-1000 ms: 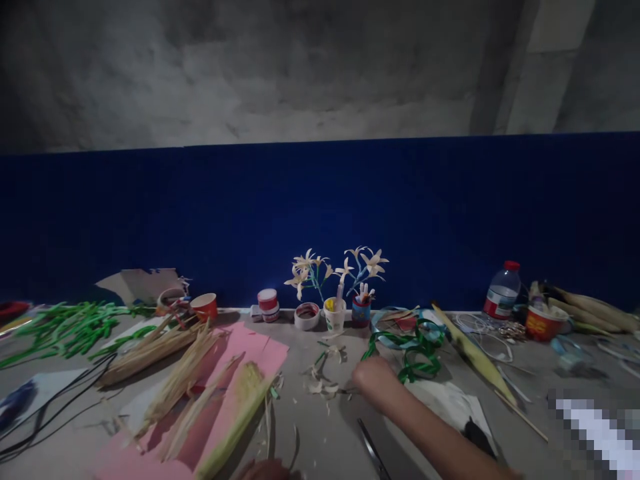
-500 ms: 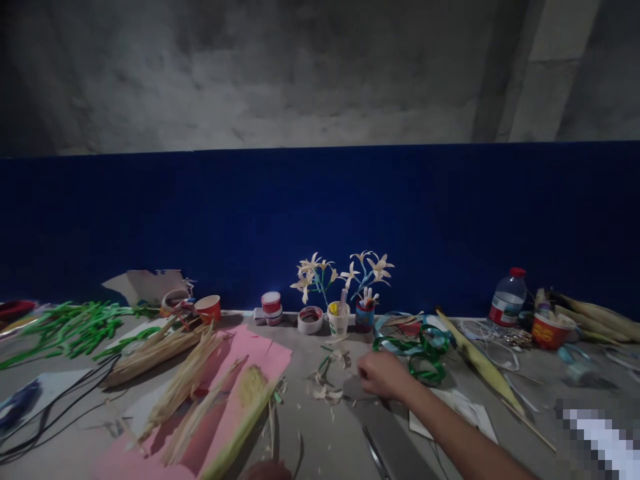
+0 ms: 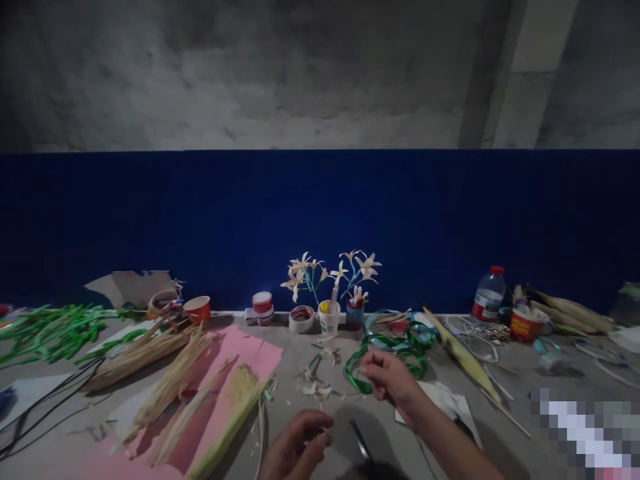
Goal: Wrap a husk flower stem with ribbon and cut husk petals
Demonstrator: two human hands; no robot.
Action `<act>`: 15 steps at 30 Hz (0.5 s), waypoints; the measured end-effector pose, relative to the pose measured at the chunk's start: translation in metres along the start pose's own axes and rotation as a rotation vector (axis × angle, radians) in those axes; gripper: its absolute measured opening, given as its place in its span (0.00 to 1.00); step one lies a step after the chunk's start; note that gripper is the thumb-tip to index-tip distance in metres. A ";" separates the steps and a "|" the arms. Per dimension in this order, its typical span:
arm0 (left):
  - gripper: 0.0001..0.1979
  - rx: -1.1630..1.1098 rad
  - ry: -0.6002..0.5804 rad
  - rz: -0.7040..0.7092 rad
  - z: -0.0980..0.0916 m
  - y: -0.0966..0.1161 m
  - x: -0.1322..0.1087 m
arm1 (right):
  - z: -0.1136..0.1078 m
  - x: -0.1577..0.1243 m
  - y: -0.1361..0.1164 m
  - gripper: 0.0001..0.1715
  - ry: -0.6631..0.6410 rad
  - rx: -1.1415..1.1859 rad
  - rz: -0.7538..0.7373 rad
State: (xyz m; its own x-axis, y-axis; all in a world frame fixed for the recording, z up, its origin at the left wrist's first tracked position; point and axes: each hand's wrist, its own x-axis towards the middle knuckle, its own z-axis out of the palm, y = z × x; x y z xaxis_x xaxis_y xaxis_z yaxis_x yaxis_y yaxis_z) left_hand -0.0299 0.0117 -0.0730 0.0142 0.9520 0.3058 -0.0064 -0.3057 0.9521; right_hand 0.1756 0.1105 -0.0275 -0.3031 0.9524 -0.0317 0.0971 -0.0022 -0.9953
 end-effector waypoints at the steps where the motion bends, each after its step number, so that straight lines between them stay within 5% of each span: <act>1: 0.23 -0.055 -0.016 -0.037 0.004 0.008 0.001 | 0.008 -0.014 -0.004 0.12 -0.015 0.068 -0.016; 5: 0.24 -0.249 -0.116 -0.152 0.018 0.036 -0.003 | 0.040 -0.064 -0.022 0.19 -0.069 0.240 -0.032; 8: 0.20 -0.183 -0.134 -0.147 0.020 0.047 -0.013 | 0.053 -0.085 -0.031 0.20 -0.056 0.273 -0.032; 15: 0.08 0.362 -0.011 0.446 0.013 0.053 -0.028 | 0.061 -0.106 -0.035 0.18 -0.013 0.265 -0.083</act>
State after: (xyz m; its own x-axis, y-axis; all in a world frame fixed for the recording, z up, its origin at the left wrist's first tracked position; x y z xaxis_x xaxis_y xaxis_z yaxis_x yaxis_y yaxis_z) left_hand -0.0181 -0.0314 -0.0307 0.0988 0.7299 0.6764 0.3286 -0.6655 0.6702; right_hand 0.1464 -0.0092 0.0051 -0.3120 0.9487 0.0513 -0.1795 -0.0058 -0.9837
